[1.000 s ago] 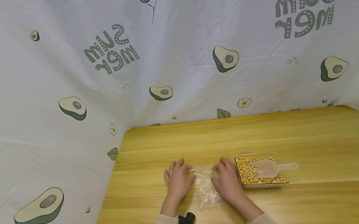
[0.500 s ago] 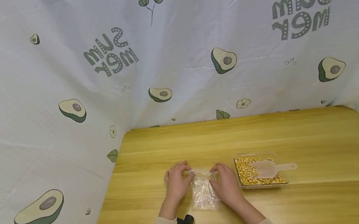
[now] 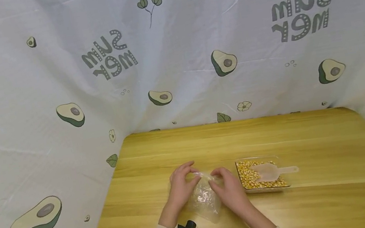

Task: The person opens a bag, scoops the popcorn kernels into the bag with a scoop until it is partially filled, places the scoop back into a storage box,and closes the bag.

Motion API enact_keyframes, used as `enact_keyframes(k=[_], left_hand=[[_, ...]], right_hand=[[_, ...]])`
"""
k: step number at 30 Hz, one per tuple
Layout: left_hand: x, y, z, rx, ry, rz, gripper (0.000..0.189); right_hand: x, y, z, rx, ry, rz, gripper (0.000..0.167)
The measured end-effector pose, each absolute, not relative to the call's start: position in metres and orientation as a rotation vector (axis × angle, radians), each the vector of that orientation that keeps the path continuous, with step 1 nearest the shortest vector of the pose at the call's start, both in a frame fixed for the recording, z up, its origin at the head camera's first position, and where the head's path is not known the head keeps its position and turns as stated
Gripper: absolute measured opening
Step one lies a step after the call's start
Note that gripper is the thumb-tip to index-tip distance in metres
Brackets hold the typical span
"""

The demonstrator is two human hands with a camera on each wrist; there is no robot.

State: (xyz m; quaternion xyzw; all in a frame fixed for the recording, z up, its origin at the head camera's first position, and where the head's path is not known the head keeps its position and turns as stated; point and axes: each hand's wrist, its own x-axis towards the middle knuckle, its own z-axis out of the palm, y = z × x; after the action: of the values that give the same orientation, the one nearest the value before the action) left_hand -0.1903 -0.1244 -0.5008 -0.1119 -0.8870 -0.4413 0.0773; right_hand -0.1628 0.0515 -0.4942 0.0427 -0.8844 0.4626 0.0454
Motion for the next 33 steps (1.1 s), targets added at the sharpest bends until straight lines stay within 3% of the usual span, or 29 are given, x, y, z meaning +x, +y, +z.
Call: enact_keyframes(k=[7, 19, 28, 33], left_hand=[[-0.185, -0.120, -0.489, -0.422, -2.634, -1.322, 0.008], [-0.179, -0.112, -0.472, -0.630, -2.683, -1.308, 0.009], [-0.172, -0.108, -0.461, -0.676, -2.725, -1.318, 0.039], [-0.166, -0.103, -0.456, -0.563, -2.589, -1.274, 0.034]], right_hand=[[-0.158, 0.057, -0.479, 0.102, -2.700, 1.507, 0.027], [-0.156, 0.072, -0.464, 0.103, -2.706, 1.645, 0.010], [-0.154, 0.088, -0.458, 0.139, -2.675, 1.805, 0.010], [-0.153, 0.095, -0.458, 0.136, -2.603, 1.866, 0.012]])
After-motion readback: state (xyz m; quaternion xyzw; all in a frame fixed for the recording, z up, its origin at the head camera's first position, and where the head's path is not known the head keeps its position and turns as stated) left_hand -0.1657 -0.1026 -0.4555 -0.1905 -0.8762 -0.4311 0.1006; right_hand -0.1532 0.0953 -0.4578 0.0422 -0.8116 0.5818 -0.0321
